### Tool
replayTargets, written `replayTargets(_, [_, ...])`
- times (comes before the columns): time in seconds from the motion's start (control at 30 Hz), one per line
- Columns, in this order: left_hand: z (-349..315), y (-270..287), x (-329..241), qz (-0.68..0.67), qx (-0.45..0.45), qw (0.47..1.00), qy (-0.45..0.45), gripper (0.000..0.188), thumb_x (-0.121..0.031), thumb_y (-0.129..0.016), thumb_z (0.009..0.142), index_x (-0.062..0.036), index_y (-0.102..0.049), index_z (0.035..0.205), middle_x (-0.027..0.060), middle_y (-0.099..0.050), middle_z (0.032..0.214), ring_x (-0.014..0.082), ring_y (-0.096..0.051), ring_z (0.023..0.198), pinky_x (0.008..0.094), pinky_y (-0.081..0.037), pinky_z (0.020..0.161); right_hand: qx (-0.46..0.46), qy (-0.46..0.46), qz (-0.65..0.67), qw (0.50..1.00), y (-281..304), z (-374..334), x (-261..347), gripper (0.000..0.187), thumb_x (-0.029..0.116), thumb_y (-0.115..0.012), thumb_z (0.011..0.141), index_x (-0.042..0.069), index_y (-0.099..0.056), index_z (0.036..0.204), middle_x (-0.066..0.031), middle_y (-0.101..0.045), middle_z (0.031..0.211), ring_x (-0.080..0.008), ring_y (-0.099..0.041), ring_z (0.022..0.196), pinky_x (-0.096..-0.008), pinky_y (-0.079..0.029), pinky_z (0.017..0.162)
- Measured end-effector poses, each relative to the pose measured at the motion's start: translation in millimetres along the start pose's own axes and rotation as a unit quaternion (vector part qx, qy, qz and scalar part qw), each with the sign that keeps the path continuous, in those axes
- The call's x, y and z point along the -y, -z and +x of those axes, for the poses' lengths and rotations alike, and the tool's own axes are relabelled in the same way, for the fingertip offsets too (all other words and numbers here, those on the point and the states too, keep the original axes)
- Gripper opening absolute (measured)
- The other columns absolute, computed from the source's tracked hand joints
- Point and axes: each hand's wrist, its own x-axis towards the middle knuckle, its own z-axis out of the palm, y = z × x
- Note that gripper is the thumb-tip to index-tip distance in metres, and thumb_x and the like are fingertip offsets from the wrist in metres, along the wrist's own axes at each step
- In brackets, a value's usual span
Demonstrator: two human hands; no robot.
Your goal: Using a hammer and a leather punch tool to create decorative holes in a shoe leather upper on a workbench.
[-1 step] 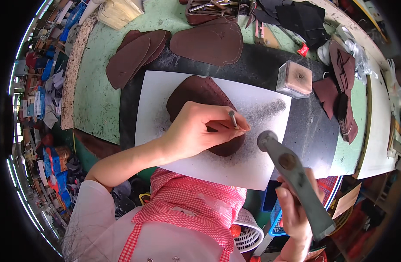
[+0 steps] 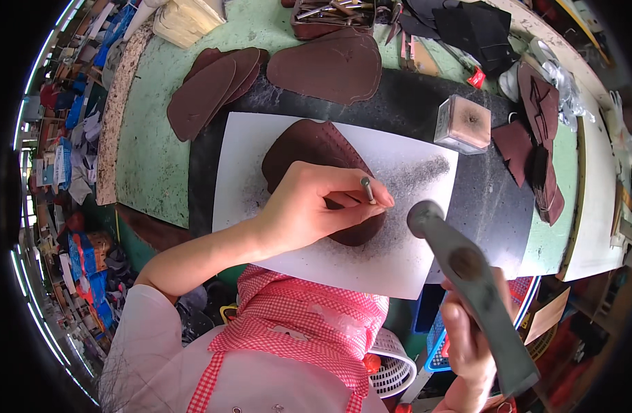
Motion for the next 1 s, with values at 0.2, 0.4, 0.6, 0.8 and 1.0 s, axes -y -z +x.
replayTargets(0.2, [0.9,-7.8,-12.0,0.162,-0.026,0.981,-0.099,0.017,0.0,-0.069,0.08,-0.005,-0.069,0.096,0.0074,-0.07,0.087,0.0119,-0.069,0.074,0.0218,-0.052,0.065,-0.073,0.02,-0.011,0.997,4.6,-11.5,13.9,0.014,0.012,-0.06,0.089,-0.001,-0.062,0.088,-0.0081,-0.06,0.079,-0.0125,-0.055,0.065,-0.0246,-0.046,0.061])
replayTargets(0.4, [0.9,-0.3,1.7,-0.041,-0.039,0.998,0.006,0.013,-0.001,-0.066,0.086,-0.0007,-0.066,0.098,0.0045,-0.069,0.085,0.0091,-0.067,0.079,0.0228,-0.053,0.068,0.064,-0.023,-0.109,0.992,-9.2,19.2,23.5,0.022,0.022,-0.061,0.091,0.0,-0.059,0.091,-0.0075,-0.058,0.069,-0.0153,-0.053,0.057,-0.0288,-0.04,0.054])
replayTargets(0.6, [2.2,0.3,-2.6,-0.092,0.015,0.995,0.047,0.012,-0.001,-0.063,0.089,0.003,-0.065,0.1,0.0059,-0.069,0.092,0.0101,-0.066,0.089,0.0232,-0.052,0.082,0.046,-0.028,0.014,0.998,0.2,9.9,20.1,0.028,0.019,-0.06,0.093,-0.004,-0.061,0.11,-0.0078,-0.062,0.089,-0.0129,-0.057,0.076,-0.027,-0.045,0.066])
replayTargets(0.8, [-3.0,-2.8,-9.6,0.101,0.034,0.994,0.01,0.017,-0.01,-0.07,0.085,-0.0048,-0.067,0.101,0.0042,-0.07,0.09,0.0052,-0.066,0.076,0.0204,-0.051,0.064,-0.043,-0.043,0.122,0.991,15.9,-23.2,13.1,0.045,0.034,-0.07,0.083,-0.003,-0.06,0.107,-0.007,-0.063,0.095,-0.0163,-0.062,0.078,-0.0296,-0.051,0.07])
replayTargets(1.0, [-3.2,-3.5,4.2,-0.067,-0.033,0.997,0.004,0.012,-0.009,-0.068,0.085,-0.0045,-0.066,0.095,0.0088,-0.069,0.08,0.0166,-0.07,0.073,0.0264,-0.052,0.066,0.076,-0.025,-0.092,0.993,-2.6,13.0,29.9,0.028,0.027,-0.058,0.092,-0.001,-0.06,0.089,-0.0069,-0.057,0.072,-0.0134,-0.052,0.053,-0.0306,-0.039,0.048])
